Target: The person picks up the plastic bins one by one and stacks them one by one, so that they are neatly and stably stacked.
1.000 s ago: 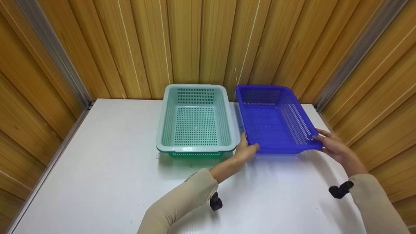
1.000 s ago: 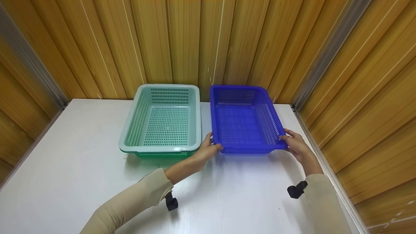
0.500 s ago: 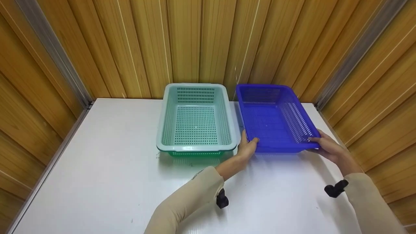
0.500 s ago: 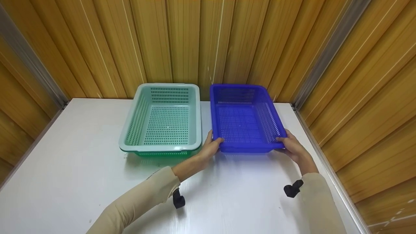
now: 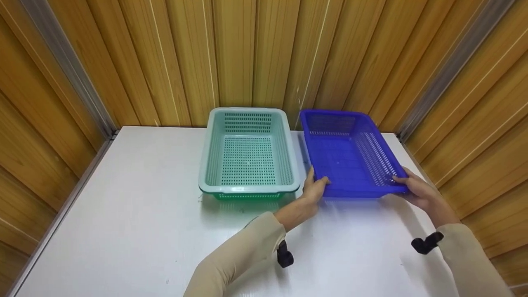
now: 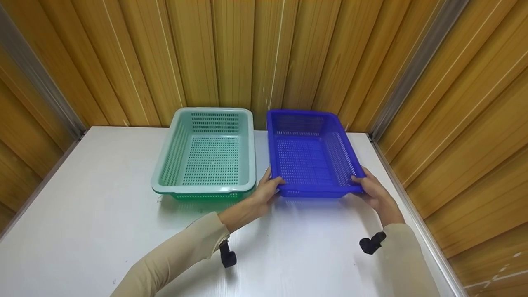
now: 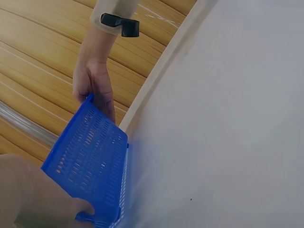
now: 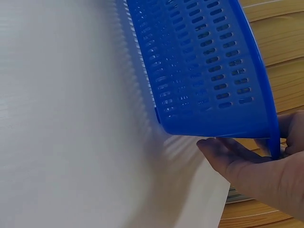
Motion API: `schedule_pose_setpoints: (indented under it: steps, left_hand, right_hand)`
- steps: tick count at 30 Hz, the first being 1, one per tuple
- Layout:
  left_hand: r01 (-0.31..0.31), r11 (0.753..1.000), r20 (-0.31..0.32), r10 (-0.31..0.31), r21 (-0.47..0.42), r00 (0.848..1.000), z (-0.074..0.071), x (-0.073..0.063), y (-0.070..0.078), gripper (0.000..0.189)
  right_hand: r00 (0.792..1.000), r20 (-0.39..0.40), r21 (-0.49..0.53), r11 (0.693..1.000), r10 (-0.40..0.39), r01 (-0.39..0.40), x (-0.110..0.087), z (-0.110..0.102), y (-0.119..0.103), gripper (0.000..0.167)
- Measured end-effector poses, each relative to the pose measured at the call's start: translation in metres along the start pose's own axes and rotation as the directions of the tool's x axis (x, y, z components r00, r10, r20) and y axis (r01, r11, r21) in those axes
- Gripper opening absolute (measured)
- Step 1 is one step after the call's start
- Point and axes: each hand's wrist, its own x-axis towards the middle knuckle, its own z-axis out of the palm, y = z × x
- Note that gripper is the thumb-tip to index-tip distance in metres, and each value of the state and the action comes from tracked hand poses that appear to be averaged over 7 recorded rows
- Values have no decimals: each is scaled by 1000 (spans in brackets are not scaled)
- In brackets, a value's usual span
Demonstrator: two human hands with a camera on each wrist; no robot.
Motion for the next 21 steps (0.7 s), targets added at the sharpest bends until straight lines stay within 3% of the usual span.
schedule_pose_setpoints:
  steps: [5, 11, 17, 21]
  left_hand:
    - [4, 1000, 9, -4, -31, 1000, 3, -8, 10, 84]
    - [4, 999, 66, -6, 35, 998, 5, -20, 25, 79]
    - [-25, 994, 128, 11, 105, 992, 7, -30, 37, 78]
    - [-37, 988, 144, 15, 149, 989, 7, -30, 46, 82]
  right_hand:
    - [999, -32, -15, 1000, 19, -19, -5, 1, -10, 76]
    - [997, -74, -129, 991, 38, -47, -12, -5, -24, 94]
    - [1000, -27, -109, 994, 12, -15, -21, -11, -33, 94]
    - [998, -56, -87, 996, 23, -28, -26, -7, -44, 91]
